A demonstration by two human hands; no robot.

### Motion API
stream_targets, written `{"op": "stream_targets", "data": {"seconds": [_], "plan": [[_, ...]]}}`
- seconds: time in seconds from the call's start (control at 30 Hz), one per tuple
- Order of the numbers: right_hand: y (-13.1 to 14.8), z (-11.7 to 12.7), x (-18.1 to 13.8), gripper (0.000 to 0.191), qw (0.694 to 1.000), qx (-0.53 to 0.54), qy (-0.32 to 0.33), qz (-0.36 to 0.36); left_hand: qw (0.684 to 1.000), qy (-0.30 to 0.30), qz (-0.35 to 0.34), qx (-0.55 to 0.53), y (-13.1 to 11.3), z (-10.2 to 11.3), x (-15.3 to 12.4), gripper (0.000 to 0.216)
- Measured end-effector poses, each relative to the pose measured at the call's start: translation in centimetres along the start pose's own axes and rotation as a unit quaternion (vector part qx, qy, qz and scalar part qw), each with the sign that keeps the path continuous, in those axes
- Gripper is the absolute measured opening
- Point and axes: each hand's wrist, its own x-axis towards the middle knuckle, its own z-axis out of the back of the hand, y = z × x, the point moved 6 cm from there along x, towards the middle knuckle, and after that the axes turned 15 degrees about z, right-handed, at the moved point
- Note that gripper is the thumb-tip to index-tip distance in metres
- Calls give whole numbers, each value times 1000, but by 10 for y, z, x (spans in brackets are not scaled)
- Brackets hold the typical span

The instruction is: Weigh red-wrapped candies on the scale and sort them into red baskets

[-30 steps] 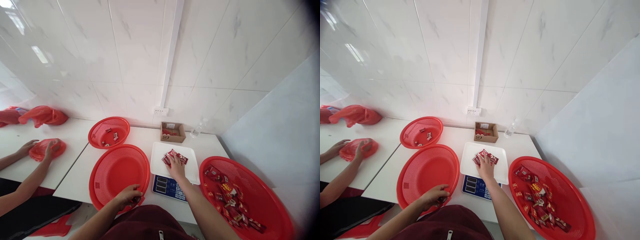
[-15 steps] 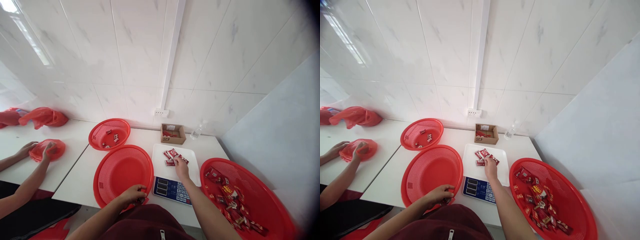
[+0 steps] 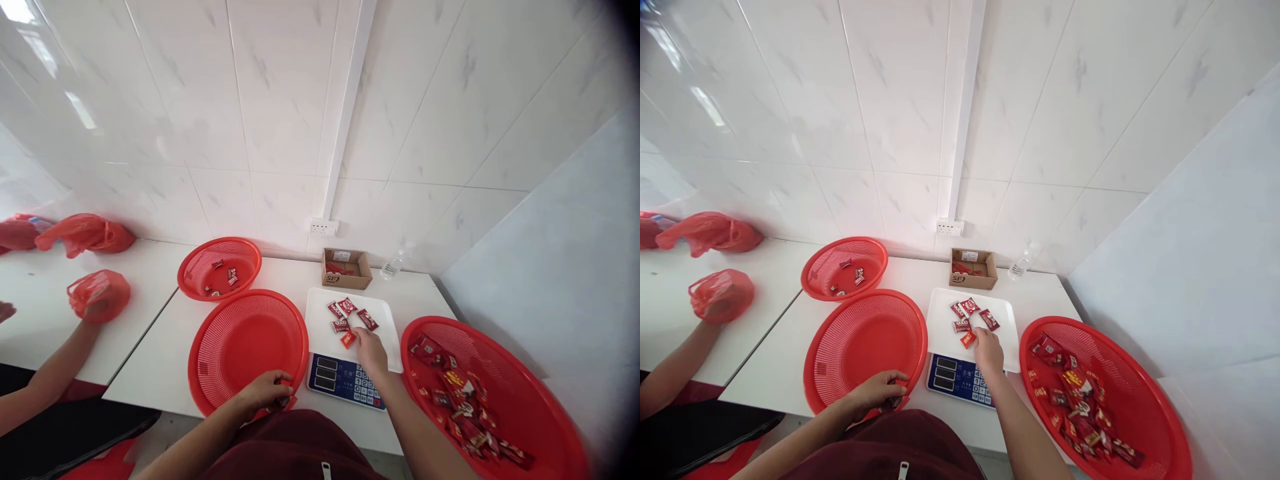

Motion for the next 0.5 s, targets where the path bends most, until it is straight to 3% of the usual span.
{"op": "stream_targets", "data": {"seconds": [0.13, 0.27, 0.37, 0.43, 0.5], "plan": [[30, 3, 16, 33, 978, 197, -70, 1, 1000, 6, -8, -12, 3, 0, 3, 49], [99, -11, 29, 48, 936, 339, 14, 94, 1000, 1, -12, -9, 4, 4, 3, 48], [115, -13, 36, 59, 968, 221, 49, 112, 1000, -5, -16, -13, 4, 7, -1, 48], [98, -10, 41, 65, 994, 70, 50, 74, 1000, -6, -17, -25, 4, 10, -4, 49], [72, -10, 44, 69, 996, -51, 66, 29, 999, -11, -19, -37, 6, 13, -7, 49]]}}
